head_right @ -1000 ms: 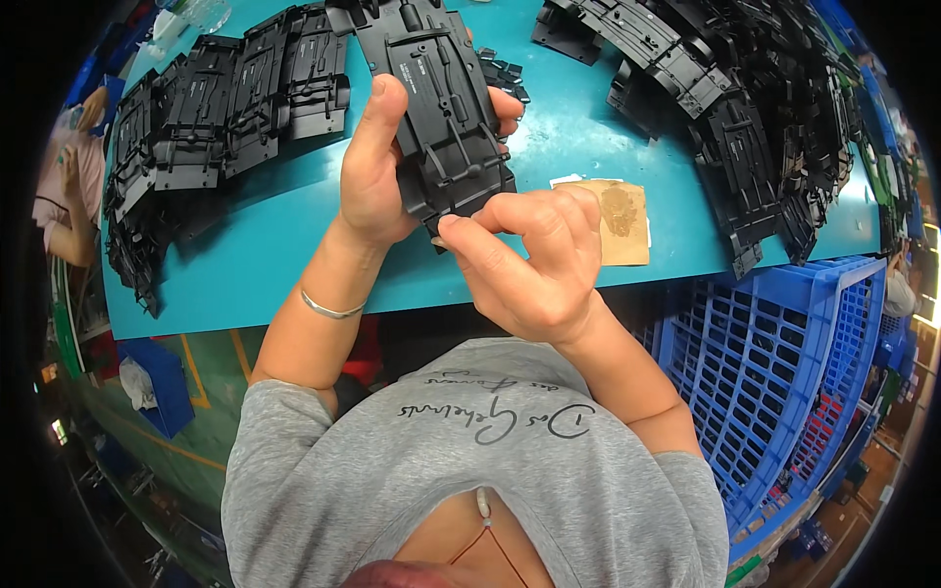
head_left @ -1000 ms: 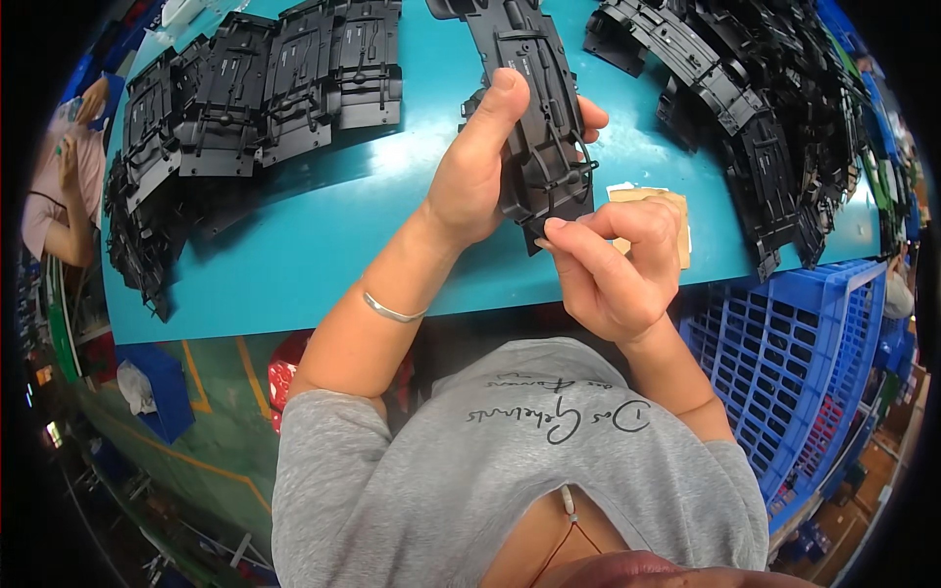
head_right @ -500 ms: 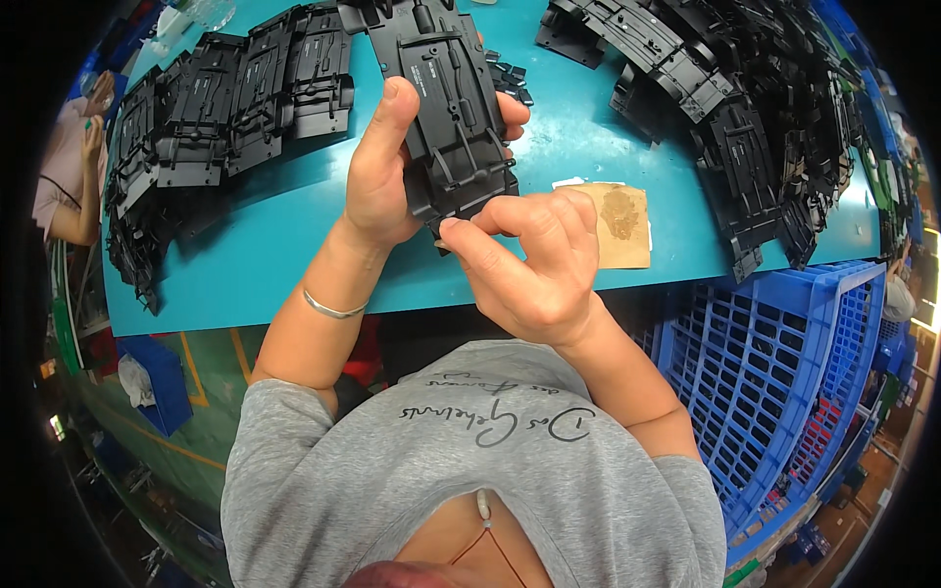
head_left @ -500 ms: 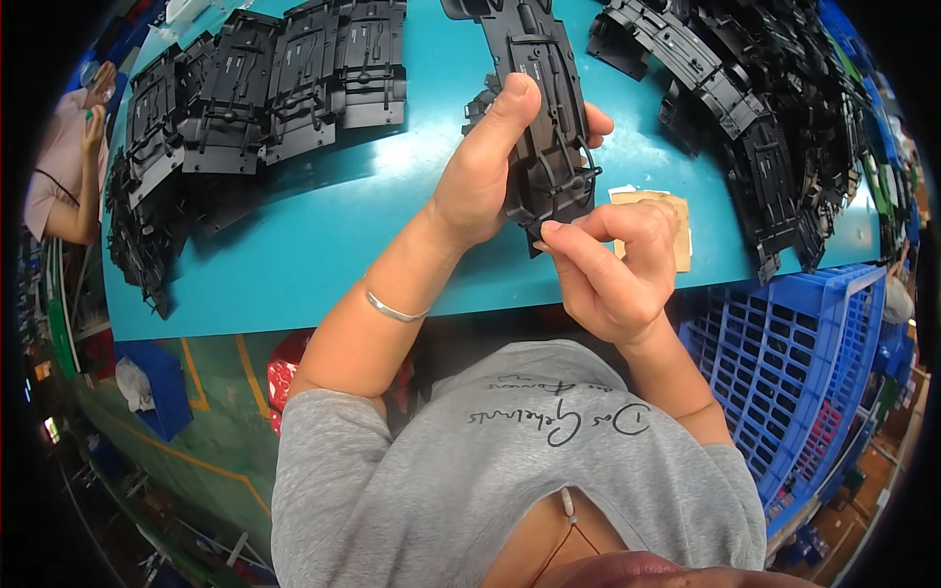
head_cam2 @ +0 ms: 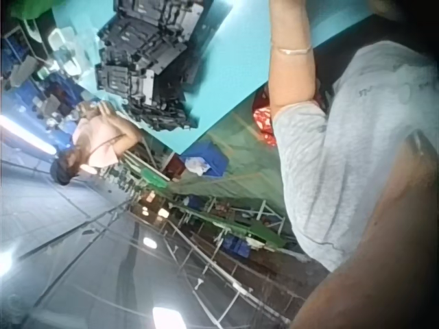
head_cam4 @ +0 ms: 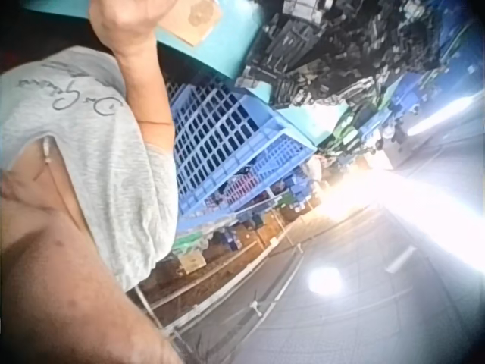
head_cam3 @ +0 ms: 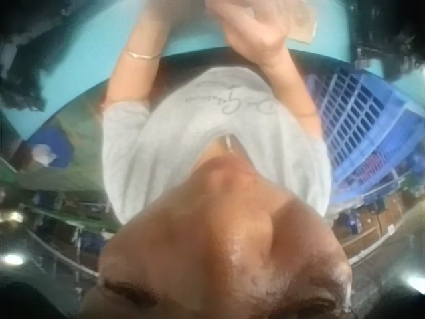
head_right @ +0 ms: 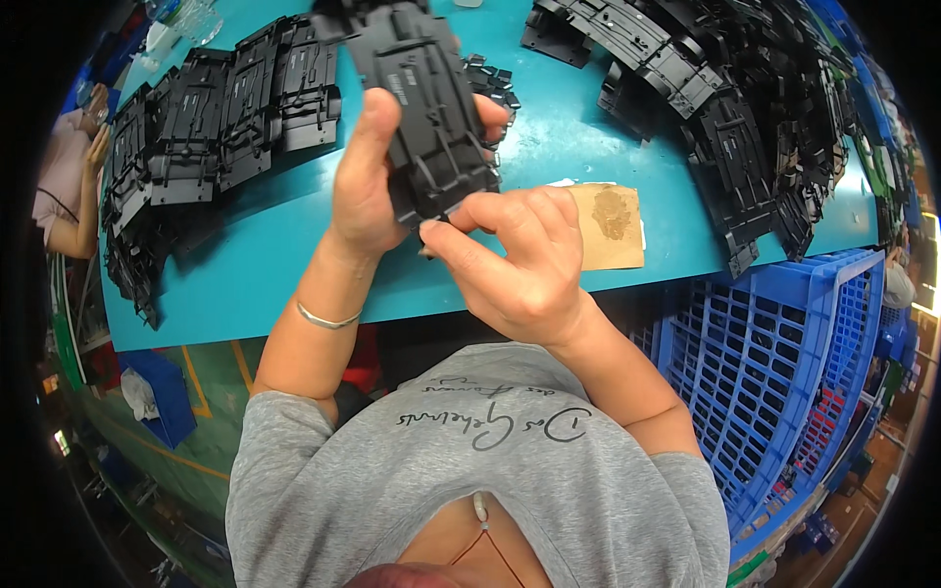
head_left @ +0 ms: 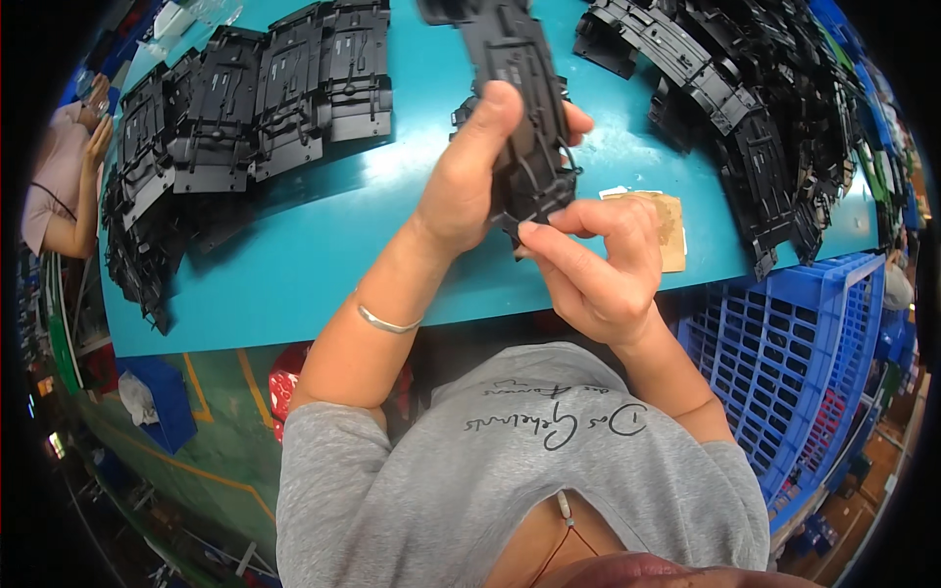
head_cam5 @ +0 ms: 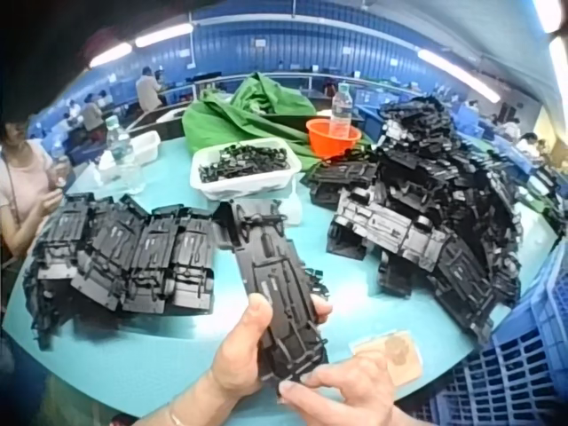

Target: The person sets up a stool at a workstation and assembles toy car chassis, repeatedly picking up small plastic pieces, dipping them in glue, and attaching them to the chassis by hand.

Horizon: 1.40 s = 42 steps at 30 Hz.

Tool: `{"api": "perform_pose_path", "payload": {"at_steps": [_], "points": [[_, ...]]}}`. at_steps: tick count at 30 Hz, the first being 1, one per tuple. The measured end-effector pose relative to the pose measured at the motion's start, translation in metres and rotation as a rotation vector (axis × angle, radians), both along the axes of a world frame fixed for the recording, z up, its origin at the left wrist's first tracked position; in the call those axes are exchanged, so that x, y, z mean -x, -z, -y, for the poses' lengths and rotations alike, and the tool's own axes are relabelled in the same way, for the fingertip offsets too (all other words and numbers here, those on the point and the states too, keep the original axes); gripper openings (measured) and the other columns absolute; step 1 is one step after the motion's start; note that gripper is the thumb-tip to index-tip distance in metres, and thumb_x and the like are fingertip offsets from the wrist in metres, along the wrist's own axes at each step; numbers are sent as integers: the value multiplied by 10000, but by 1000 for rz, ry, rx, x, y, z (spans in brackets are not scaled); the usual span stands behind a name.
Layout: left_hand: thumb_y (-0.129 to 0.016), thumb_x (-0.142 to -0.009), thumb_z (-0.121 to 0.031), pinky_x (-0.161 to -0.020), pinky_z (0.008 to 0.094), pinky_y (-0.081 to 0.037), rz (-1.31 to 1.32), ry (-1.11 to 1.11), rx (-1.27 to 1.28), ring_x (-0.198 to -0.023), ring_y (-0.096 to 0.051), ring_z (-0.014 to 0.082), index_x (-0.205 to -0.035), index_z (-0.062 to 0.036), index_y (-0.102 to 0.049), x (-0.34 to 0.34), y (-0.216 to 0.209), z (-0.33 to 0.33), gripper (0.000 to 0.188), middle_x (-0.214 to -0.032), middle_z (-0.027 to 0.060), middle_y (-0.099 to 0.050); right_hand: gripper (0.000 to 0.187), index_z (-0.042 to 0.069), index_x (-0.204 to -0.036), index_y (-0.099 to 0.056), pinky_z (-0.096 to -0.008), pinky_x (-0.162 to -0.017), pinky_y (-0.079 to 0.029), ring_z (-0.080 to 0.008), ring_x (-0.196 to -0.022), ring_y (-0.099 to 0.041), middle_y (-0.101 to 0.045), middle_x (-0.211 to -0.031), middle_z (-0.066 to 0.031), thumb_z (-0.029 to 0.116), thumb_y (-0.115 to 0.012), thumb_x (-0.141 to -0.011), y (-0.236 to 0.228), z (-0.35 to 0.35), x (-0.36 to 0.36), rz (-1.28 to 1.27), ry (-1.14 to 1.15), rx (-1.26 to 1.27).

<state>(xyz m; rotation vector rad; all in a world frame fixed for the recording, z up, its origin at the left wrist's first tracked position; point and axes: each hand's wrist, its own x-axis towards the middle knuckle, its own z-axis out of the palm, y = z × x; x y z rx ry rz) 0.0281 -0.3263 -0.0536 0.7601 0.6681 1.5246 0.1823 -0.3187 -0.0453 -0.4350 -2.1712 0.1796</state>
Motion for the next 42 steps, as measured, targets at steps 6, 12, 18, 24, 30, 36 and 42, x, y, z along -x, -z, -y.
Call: {"api": "perform_pose_path", "payload": {"at_steps": [6, 12, 18, 24, 30, 36, 42], "points": [[-292, -963, -600, -805, 305, -513, 18, -294, -71, -877, -608, 170, -1088, 48, -596, 32, -14, -1, 727, -971, 117, -626, 252, 73, -978, -690, -330, -657, -468, -253, -748, -593, -605, -851, -87, 38, -710, -729, -14, -61, -5, 188, 135, 280], [-302, -965, -597, -861, 324, -501, -32, -249, -8, -921, -626, 194, -1082, 55, -607, 24, -12, -6, 729, -1007, 132, -645, 188, 68, -988, -686, -414, -703, -469, -335, -800, -607, -577, -829, -139, 115, -650, -809, 8, -119, 1, 616, 207, 348], [-352, -965, -578, -805, 274, -497, 41, -190, -18, -875, -593, 132, -1040, 10, -629, 24, 0, -4, 655, -926, 77, -618, 128, 8, -898, -693, -316, -595, -456, -252, -634, -591, -624, -772, -113, 90, -675, -803, 16, -122, -2, 487, 131, 340], [-350, -965, -576, -748, 265, -520, 16, -176, -44, -804, -619, 127, -1036, 6, -625, 24, -1, -6, 648, -915, 71, -611, 91, -11, -916, -684, -224, -597, -435, -82, -647, -541, -621, -757, -38, 23, -635, -847, -1, -107, -15, 300, 80, 561], [-320, -968, -588, -739, 248, -509, -71, -141, -19, -832, -602, 111, -1046, -11, -636, 21, 0, -4, 663, -935, 72, -615, 163, -31, -1021, -663, -203, -642, -436, -62, -710, -540, -598, -809, -9, -11, -629, -862, -13, -78, -71, 199, 8, 911], [-302, -966, -595, -772, 267, -517, -110, -91, -7, -877, -603, 132, -1059, 13, -633, 14, 6, -9, 698, -958, 89, -628, 156, -54, -975, -662, -234, -700, -456, -111, -779, -584, -633, -846, -66, -41, -643, -821, -8, -46, -116, 225, 144, 761], [-306, -974, -577, -782, 327, -531, -163, -128, -24, -839, -636, 178, -1037, 7, -622, 14, -4, -7, 666, -926, 104, -650, 81, -33, -856, -658, -264, -622, -475, -176, -658, -613, -637, -760, -114, -43, -656, -776, -8, -27, -119, 283, 322, 472]]}}
